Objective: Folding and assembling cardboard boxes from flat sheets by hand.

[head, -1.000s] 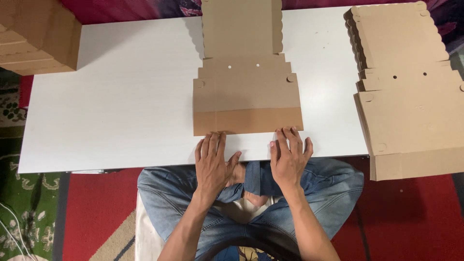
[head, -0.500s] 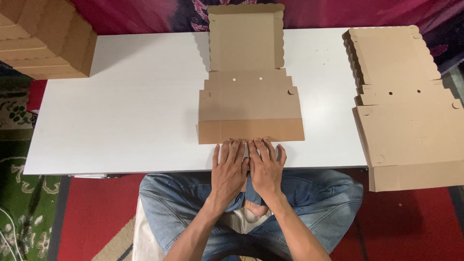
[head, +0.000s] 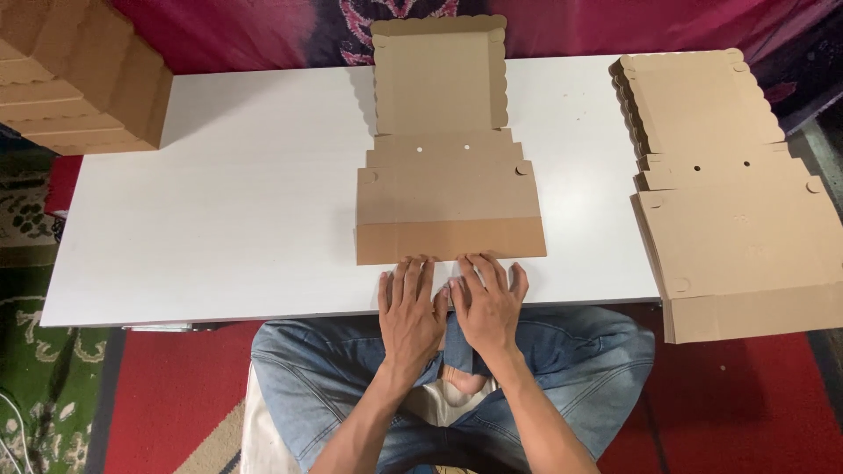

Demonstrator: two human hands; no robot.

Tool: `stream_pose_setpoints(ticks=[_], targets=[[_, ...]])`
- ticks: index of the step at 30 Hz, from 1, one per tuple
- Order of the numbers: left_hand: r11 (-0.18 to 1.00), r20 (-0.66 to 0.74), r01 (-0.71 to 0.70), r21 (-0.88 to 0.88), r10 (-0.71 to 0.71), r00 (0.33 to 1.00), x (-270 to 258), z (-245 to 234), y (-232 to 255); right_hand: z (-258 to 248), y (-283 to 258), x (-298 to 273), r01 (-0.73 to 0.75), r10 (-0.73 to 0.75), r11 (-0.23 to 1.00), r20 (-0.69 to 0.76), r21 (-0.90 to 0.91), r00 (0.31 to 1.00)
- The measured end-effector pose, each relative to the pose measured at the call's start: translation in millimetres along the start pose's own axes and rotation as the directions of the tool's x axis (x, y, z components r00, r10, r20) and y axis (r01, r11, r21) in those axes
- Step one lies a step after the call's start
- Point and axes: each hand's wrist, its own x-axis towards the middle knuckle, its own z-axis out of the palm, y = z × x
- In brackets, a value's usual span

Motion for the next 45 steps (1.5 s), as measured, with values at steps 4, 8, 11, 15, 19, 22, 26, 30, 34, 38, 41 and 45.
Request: stream_pose_setpoints(ticks=[4,8,11,15,19,22,26,30,34,38,41,45], targets=[[0.998,0.019,0.064,-0.028,-0.063,0.998,-4.6,1.6,-12.1,7.7,19.1,-7.7,-0.05,0.049,0.999,-0.004,-0.023,0.999],[0.994,0.027,0.103,-0.026,-0.103,0.994,-5.0,-5.1,-20.3,2.5,34.2,-9.1,-0.088,0.084,0.995,-0.076,-0.043,0.994],[0.993,0.036,0.116,-0.037,-0.115,0.993,-5.6,-8.5,-21.8,2.5,42.2,-11.9,-0.114,0.108,0.992,-0.09,-0.059,0.99],[0.992,0.04,0.106,-0.066,-0.103,0.994,-4.4,-8.6,-22.6,3.7,45.1,-13.9,-0.127,0.121,0.99,-0.091,-0.059,0.988],[0.996,0.029,0.085,-0.006,-0.085,0.996,-3.7,0.1,-23.8,7.8,40.6,-15.2,-0.137,0.131,0.989,-0.099,-0.061,0.986],[1.0,0.055,0.016,-0.027,-0.014,0.998,2.9,4.8,-16.5,5.3,24.0,-8.5,-0.146,0.141,0.988,-0.1,-0.044,0.985],[0.987,0.038,-0.16,-0.029,0.161,0.986,11.2,13.3,-6.4,-15.8,-17.1,9.0,-0.058,0.057,0.998,-0.058,0.001,0.997],[0.965,-0.02,-0.253,-0.075,0.252,0.967,16.2,12.4,-2.8,-1.3,-10.6,2.8,0.028,-0.029,0.999,-0.011,-0.037,1.0],[0.969,-0.046,-0.236,-0.073,0.233,0.971,13.2,12.5,-4.3,8.7,-4.5,-3.3,0.016,-0.016,0.998,-0.003,-0.056,1.0],[0.984,-0.079,-0.165,-0.063,0.16,0.984,12.4,10.7,-9.5,0.6,-2.3,-1.2,-0.018,0.016,0.998,-0.026,-0.055,1.0],[0.991,-0.088,-0.126,-0.054,0.121,0.989,10.3,7.4,-18.1,0.9,6.0,-4.1,-0.043,0.042,0.998,-0.041,-0.038,0.998],[0.995,-0.092,-0.088,-0.042,0.084,0.992,6.1,-0.6,-30.0,3.8,21.6,-11.5,-0.088,0.086,0.995,-0.045,-0.047,0.995]])
